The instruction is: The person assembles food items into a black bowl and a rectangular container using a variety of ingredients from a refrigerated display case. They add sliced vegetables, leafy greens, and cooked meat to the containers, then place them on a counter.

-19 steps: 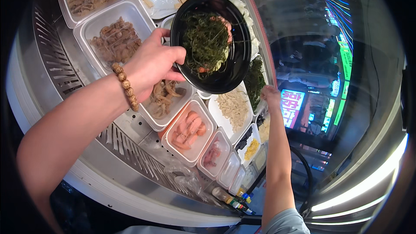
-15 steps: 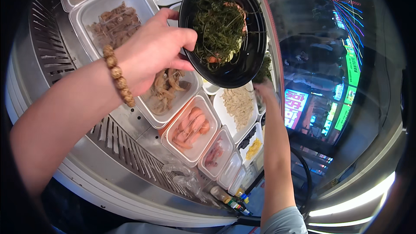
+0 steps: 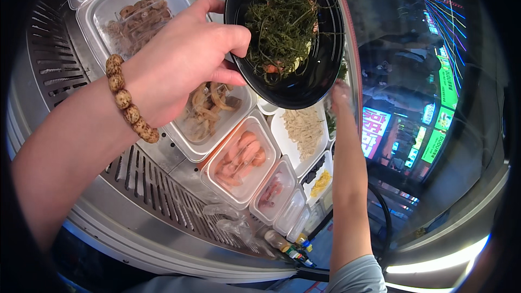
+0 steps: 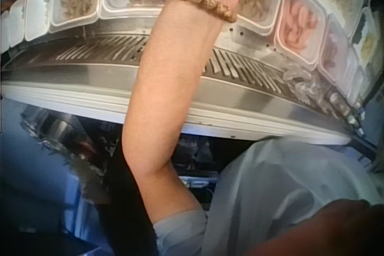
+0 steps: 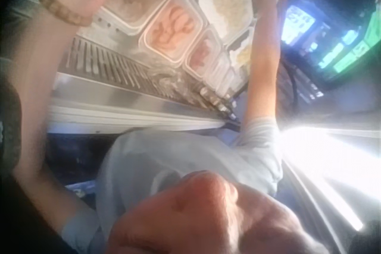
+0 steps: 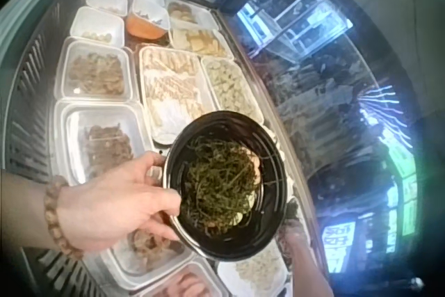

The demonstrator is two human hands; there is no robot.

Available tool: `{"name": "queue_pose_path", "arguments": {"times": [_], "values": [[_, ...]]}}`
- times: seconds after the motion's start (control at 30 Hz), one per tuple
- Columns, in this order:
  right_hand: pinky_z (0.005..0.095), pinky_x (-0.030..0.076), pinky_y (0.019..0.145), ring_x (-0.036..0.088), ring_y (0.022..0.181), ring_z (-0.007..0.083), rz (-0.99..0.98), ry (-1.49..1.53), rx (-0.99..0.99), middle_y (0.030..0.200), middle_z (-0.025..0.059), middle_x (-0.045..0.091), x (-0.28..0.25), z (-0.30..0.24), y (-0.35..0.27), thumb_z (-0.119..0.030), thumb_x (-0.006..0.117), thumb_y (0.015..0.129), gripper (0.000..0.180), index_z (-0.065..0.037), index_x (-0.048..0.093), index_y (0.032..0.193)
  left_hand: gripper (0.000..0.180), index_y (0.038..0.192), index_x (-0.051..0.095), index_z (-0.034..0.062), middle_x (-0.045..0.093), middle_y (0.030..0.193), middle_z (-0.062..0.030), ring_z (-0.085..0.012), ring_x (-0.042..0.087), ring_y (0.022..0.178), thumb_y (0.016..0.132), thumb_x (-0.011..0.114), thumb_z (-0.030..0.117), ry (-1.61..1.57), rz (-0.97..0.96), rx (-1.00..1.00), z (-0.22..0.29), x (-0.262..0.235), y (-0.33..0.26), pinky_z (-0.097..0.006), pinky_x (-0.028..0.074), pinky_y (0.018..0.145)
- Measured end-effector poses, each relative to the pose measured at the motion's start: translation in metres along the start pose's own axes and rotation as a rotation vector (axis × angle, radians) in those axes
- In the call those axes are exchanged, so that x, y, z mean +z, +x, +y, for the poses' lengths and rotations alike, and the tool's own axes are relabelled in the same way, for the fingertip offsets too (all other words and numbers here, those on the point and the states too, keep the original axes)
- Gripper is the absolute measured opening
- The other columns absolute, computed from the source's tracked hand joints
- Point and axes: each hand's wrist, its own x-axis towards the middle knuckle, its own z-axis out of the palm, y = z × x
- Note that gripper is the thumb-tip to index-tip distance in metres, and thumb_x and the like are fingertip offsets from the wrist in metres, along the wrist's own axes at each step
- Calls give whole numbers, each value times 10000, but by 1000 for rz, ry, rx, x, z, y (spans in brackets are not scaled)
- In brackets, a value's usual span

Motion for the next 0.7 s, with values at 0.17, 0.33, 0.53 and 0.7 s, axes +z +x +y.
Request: {"name": "queue_pose_path", "arguments": {"times": [0.17, 0.33, 0.53, 0.7], "values": [[271, 492, 586, 634, 696, 131, 118, -148, 80, 837, 63, 666, -8, -25, -34, -31, 654, 803, 191, 6, 657, 991, 758, 1460, 195, -67, 605, 961, -100, -164, 657, 840, 844, 597, 115, 5, 38, -10, -6, -6, 1, -293, 572, 827], [338, 536, 721, 693, 780, 216, 9, -843, -242, 867, 97, 724, -30, -3, -112, -140, 766, 707, 277, -71, 725, 972, 787, 1468, 162, -74, 607, 977, -113, -167, 656, 846, 840, 597, 116, -19, 10, -6, 0, 0, 1, -293, 567, 833], [324, 522, 656, 655, 689, 187, 13, -1007, -576, 787, 88, 690, -34, 30, -106, -92, 688, 784, 140, -16, 704, 901, 813, 1473, 149, -75, 609, 1008, -124, -168, 656, 848, 828, 605, 118, 4, 32, 11, -4, -4, 6, -278, 560, 836], [262, 496, 572, 613, 606, 112, 123, -229, -269, 744, 48, 670, -32, 8, -95, -80, 636, 847, 116, 15, 692, 881, 831, 1471, 144, -82, 606, 1052, -135, -169, 663, 856, 814, 613, 116, 16, 32, 19, -5, -6, 7, -270, 561, 831]]}}
